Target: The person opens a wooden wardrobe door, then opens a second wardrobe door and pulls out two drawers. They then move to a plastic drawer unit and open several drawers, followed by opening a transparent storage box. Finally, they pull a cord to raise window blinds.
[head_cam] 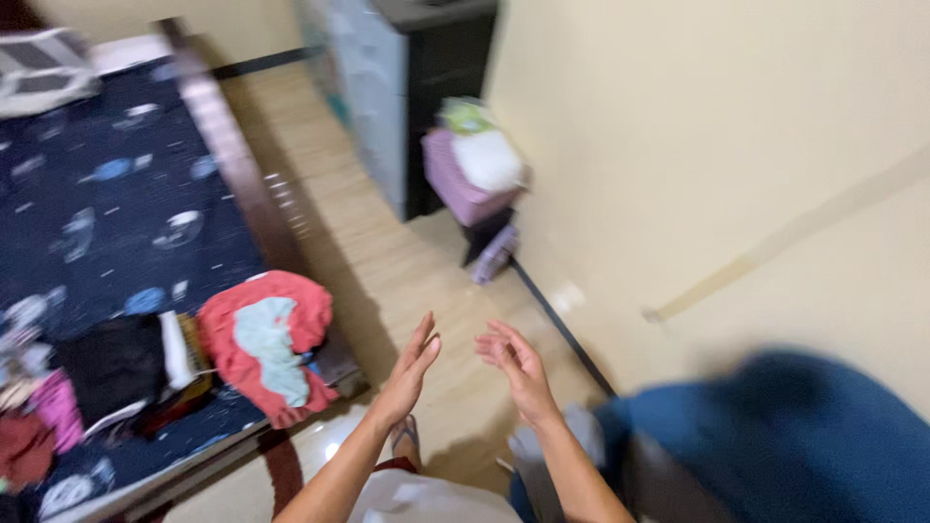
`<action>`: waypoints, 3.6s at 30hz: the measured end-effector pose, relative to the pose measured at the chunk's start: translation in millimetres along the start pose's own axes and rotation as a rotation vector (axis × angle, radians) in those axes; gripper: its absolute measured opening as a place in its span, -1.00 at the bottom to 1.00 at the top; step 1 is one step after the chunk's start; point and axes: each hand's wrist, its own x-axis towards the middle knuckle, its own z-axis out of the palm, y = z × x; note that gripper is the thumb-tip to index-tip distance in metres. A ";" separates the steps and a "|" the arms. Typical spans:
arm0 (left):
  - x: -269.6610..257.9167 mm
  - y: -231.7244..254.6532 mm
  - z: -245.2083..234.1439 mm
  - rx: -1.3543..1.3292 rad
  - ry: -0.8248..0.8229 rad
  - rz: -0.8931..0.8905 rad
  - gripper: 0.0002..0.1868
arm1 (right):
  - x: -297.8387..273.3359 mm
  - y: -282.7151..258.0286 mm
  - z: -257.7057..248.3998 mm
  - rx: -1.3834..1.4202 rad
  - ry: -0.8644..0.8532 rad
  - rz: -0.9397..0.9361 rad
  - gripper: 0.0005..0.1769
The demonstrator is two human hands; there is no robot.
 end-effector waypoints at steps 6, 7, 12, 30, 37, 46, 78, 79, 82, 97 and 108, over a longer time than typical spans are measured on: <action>67.2 12.5 -101.5 -0.047 0.142 0.076 -0.17 | 137.9 -2.5 75.2 -0.016 -0.238 -0.030 -0.41; 77.2 13.0 -116.3 -0.073 0.173 0.083 -0.17 | 154.9 -1.2 85.6 -0.012 -0.282 -0.029 -0.41; 120.8 14.9 -172.7 -0.209 0.315 0.058 -0.16 | 243.7 3.8 114.8 -0.043 -0.454 0.021 -0.43; 381.1 115.6 -299.3 -0.415 0.509 0.072 -0.16 | 640.4 -9.3 117.0 -0.155 -0.534 0.193 -0.49; 500.6 131.6 -410.3 -0.401 0.409 0.031 -0.21 | 794.9 41.1 165.0 0.329 -0.234 0.315 -0.51; 691.2 189.1 -519.5 -0.335 0.158 -0.126 -0.26 | 919.0 93.2 191.0 0.647 0.138 0.402 -0.49; 1075.0 114.9 -634.0 -0.397 -0.281 -0.767 -0.24 | 1034.7 222.9 243.6 1.169 1.234 -0.138 -0.87; 1081.6 110.5 -637.8 -0.377 -0.273 -0.778 -0.21 | 1031.2 226.4 251.8 1.146 1.234 -0.146 -0.90; 1100.5 96.5 -640.2 -0.350 -0.268 -0.774 -0.12 | 1023.0 231.8 267.2 1.109 1.247 -0.173 -0.82; 1166.0 54.3 -597.3 -0.573 -0.104 -0.865 0.46 | 1005.4 185.9 234.4 1.208 1.392 -0.190 -0.55; 1143.2 38.0 -608.6 -0.578 0.184 -0.889 0.03 | 1001.8 149.0 243.0 1.251 1.382 -0.156 -0.15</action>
